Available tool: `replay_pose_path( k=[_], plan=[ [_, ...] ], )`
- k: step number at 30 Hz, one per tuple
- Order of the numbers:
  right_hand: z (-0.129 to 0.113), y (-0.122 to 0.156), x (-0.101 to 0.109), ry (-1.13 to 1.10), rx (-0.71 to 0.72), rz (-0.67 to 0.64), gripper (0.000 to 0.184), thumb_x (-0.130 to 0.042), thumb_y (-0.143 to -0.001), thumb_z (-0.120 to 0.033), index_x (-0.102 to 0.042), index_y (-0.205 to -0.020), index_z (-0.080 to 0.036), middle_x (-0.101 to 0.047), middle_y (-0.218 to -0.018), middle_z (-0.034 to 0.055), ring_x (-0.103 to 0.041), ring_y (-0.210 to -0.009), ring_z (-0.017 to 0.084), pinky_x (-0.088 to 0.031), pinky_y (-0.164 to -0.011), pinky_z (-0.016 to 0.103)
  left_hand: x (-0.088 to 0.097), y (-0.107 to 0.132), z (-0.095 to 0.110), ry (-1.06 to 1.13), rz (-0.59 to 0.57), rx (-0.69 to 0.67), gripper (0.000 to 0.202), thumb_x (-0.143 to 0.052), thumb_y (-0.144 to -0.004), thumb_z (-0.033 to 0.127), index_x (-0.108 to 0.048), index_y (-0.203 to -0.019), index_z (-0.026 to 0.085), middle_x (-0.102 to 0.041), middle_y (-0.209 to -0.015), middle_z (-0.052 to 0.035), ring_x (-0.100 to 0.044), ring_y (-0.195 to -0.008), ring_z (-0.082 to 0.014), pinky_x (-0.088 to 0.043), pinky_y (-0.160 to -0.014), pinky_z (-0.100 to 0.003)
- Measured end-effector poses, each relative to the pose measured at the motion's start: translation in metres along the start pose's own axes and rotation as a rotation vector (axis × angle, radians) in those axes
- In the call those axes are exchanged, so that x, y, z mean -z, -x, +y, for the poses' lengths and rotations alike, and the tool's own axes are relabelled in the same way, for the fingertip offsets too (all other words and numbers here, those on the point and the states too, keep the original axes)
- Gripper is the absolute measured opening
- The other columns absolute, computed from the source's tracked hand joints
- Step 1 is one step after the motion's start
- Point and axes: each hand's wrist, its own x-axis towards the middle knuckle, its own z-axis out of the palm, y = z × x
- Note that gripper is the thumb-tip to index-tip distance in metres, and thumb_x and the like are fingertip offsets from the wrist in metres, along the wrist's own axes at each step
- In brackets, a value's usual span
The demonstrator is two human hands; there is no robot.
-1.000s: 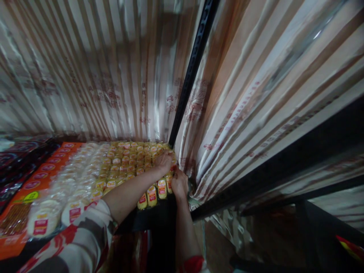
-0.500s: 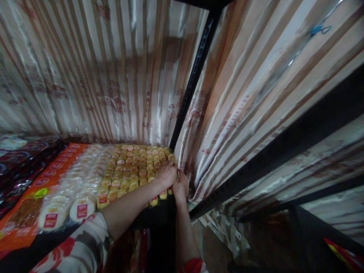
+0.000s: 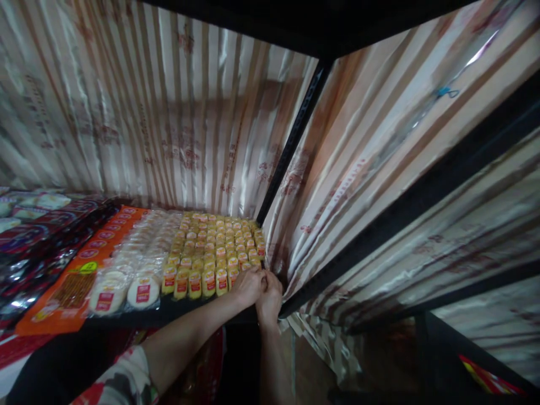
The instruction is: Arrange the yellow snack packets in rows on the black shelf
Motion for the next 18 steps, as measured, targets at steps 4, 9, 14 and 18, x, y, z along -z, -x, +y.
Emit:
replay_pose_path(
  k=[4,9,14,18],
  plan=[
    [-0.004,0.026,0.005,0.005,0.034,-0.073,0.037,-0.036,-0.083,-0.024,-0.064,-0.102,-0.009,-0.066,-0.102,0.0175,-0.058,-0.097,0.025,-0.045,-0.087,0.04,0.0,0.03,0.0,0.075,0.005,0.028,0.027,-0.037,-0.086,0.015,-0.062,-0.096,0.014,-0.062,-0.097,-0.0092,-0.058,-0.089,-0.0178,-0.047,-0.081,-0.028],
    [-0.024,0.071,0.01,-0.001,0.039,-0.132,0.035,-0.036,-0.085,-0.025,-0.063,-0.103,-0.011,-0.067,-0.101,0.0153,-0.059,-0.096,0.023,-0.046,-0.084,0.038,-0.006,0.076,-0.013,0.161,0.034,0.046,0.025,-0.038,-0.084,0.012,-0.06,-0.095,0.014,-0.062,-0.094,-0.0074,-0.056,-0.089,-0.0164,-0.044,-0.085,-0.028],
    [-0.043,0.122,0.009,-0.04,0.12,-0.179,0.033,-0.038,-0.088,-0.031,-0.063,-0.1,-0.012,-0.067,-0.098,0.0145,-0.06,-0.093,0.023,-0.047,-0.084,0.039,-0.022,0.13,-0.036,0.181,0.025,0.114,0.02,-0.038,-0.082,0.013,-0.058,-0.085,0.016,-0.059,-0.085,-0.0052,-0.054,-0.079,-0.0148,-0.045,-0.077,-0.026],
    [-0.046,0.159,0.001,-0.081,0.113,-0.266,0.035,-0.038,-0.088,-0.034,-0.064,-0.099,-0.014,-0.067,-0.096,0.0141,-0.06,-0.092,0.023,-0.047,-0.084,0.04,-0.035,0.168,-0.053,0.266,0.061,0.184,0.021,-0.036,-0.081,0.011,-0.056,-0.086,0.016,-0.06,-0.087,-0.0054,-0.054,-0.082,-0.0154,-0.044,-0.079,-0.027]
  ],
)
